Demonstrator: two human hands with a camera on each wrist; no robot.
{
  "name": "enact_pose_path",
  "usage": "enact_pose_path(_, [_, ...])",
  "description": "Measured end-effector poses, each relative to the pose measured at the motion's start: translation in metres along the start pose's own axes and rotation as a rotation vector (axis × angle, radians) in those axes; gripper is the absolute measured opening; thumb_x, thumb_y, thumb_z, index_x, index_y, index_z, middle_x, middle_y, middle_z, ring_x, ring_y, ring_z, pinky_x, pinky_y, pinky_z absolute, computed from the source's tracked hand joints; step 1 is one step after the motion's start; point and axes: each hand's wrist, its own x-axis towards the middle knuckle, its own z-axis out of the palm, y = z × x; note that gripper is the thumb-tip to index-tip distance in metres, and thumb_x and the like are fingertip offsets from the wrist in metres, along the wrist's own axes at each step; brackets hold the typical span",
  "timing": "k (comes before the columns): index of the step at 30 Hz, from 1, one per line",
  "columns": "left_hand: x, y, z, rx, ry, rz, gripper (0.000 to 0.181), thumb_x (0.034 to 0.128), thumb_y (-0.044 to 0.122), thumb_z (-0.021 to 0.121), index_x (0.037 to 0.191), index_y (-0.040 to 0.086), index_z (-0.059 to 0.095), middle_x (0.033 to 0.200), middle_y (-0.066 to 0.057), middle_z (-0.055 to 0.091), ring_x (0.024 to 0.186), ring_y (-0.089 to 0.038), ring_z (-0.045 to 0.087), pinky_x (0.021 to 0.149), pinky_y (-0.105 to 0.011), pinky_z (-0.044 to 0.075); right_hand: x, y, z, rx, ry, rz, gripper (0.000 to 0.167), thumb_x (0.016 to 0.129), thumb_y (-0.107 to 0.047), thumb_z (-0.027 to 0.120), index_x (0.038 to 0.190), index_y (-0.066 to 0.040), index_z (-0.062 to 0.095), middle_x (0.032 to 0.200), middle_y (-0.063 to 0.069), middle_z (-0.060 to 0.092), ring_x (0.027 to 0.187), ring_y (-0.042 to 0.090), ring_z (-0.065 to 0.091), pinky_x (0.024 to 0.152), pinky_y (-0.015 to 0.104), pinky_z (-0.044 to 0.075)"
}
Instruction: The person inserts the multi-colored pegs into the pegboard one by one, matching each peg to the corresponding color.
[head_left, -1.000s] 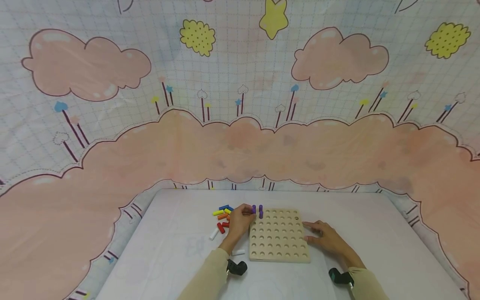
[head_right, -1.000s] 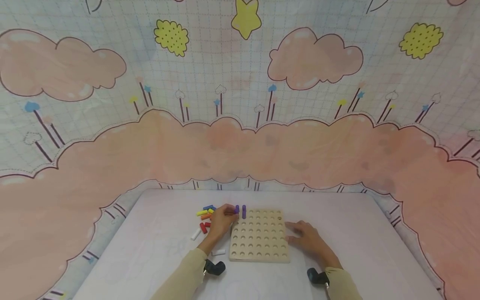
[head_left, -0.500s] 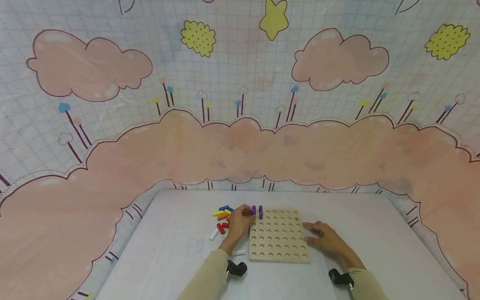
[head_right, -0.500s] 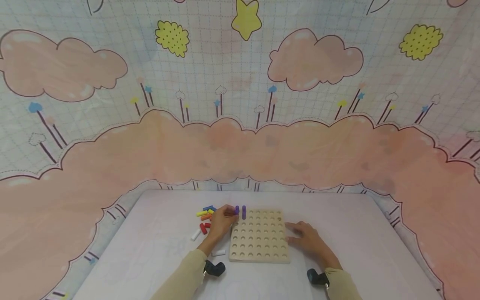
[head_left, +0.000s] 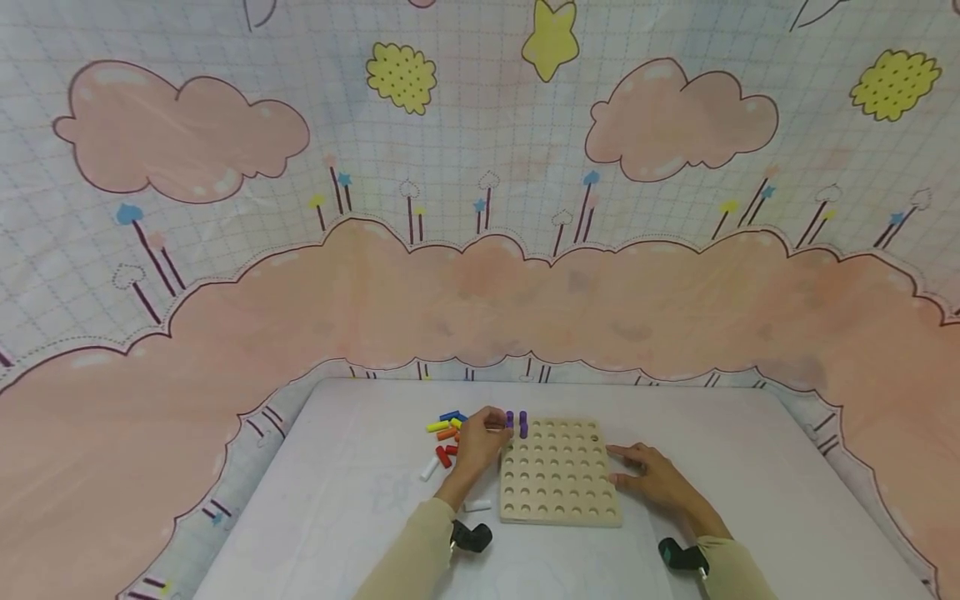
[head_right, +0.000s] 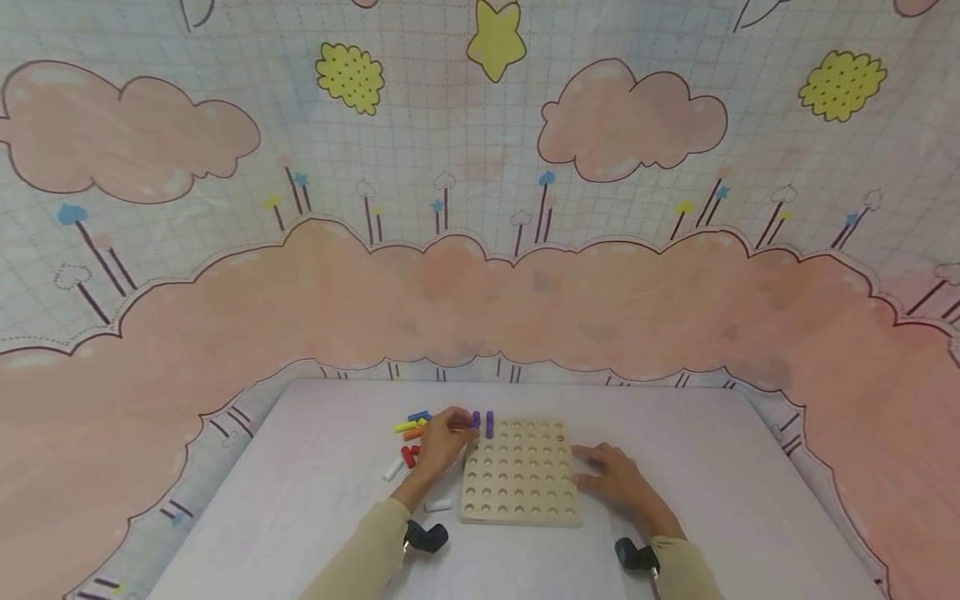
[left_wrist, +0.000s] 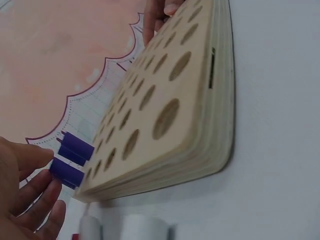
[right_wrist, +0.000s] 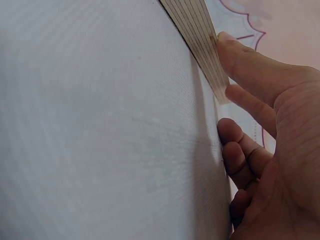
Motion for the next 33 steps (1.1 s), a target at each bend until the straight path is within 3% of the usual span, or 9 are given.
enact_pose_path(9, [-0.002,0.012,-0.020,-0.045,0.021,0.124,0.013,0.0842,0.006,0.073,0.097,0.005,0.069,0.094,-0.009,0.072,0.089,-0.017,0.067,0.077,-0.023,0.056,0.000,0.002,0.000,0.001,-0.010,0.000,0.055,0.085,-0.043,0.072,0.133,-0.018,0.062,0.116,0.005,0.061,0.117,0.031,0.053,0.102,0.060,0.040])
enact_pose_path(13, [-0.006,0.020,-0.033,-0.059,0.040,0.168,0.013,0.0848,0.007,0.073,0.097,0.003,0.069,0.093,-0.010,0.072,0.089,-0.021,0.069,0.076,-0.025,0.057,-0.001,0.000,0.000,0.016,-0.014,0.022,0.055,0.084,-0.043,0.073,0.133,-0.020,0.062,0.118,0.005,0.060,0.120,0.032,0.051,0.104,0.062,0.038])
enact_pose_path(23, [-0.015,0.028,-0.061,-0.026,0.044,0.204,0.015,0.0874,0.012,0.072,0.100,0.004,0.069,0.094,-0.006,0.073,0.088,-0.018,0.070,0.076,-0.023,0.057,-0.001,0.002,0.000,0.022,-0.014,0.037,0.055,0.084,-0.044,0.073,0.133,-0.020,0.062,0.114,0.002,0.059,0.114,0.026,0.051,0.101,0.059,0.040])
enact_pose_path(33, [-0.028,0.012,-0.086,0.053,0.067,0.198,0.014,0.0869,0.011,0.073,0.100,0.010,0.070,0.093,-0.003,0.071,0.090,-0.016,0.066,0.077,-0.020,0.055,0.000,0.004,0.000,0.013,-0.019,0.021,0.055,0.085,-0.044,0.072,0.134,-0.020,0.062,0.115,0.002,0.059,0.115,0.027,0.050,0.102,0.059,0.040])
